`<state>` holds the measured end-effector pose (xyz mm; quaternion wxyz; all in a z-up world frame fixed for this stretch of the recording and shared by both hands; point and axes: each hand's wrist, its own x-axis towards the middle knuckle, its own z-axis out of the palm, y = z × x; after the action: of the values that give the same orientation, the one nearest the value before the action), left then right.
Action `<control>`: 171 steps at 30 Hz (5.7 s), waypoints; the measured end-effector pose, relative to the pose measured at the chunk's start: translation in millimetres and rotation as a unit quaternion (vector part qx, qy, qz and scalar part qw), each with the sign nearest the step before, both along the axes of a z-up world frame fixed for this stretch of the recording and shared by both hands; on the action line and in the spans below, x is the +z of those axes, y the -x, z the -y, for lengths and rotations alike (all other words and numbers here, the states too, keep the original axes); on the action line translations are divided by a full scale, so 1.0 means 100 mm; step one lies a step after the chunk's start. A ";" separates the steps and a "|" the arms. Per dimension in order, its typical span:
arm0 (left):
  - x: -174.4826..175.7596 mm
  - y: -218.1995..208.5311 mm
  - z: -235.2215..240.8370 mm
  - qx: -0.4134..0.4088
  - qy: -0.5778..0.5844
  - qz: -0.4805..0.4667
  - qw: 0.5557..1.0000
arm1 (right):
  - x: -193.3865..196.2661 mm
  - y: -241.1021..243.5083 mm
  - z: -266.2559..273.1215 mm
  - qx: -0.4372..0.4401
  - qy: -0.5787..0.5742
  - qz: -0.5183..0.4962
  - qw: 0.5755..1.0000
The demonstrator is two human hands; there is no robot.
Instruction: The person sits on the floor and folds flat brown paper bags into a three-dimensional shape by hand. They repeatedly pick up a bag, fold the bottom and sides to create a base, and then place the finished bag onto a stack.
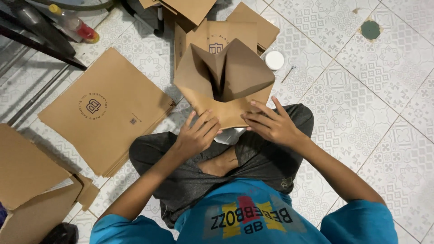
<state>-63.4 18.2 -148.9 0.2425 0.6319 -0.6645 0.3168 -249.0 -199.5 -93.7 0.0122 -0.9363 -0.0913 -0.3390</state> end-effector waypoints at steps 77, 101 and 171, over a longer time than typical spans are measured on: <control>0.82 -0.07 0.18 -0.033 -0.003 -0.099 0.995 | -0.35 -0.19 -0.53 -0.038 -0.175 0.143 0.973; 0.24 0.78 0.22 0.052 0.185 -0.565 0.803 | -0.53 -0.19 -1.06 -0.141 -0.274 0.170 0.936; 0.33 0.40 0.62 -0.087 0.173 -0.320 0.927 | 1.02 -0.01 -0.22 -0.012 -0.135 -0.098 0.986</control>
<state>-103.7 -43.7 -116.4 0.5744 0.5874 -0.5389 0.1860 -248.1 -177.6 7.9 0.1434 -0.9556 -0.0317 -0.2554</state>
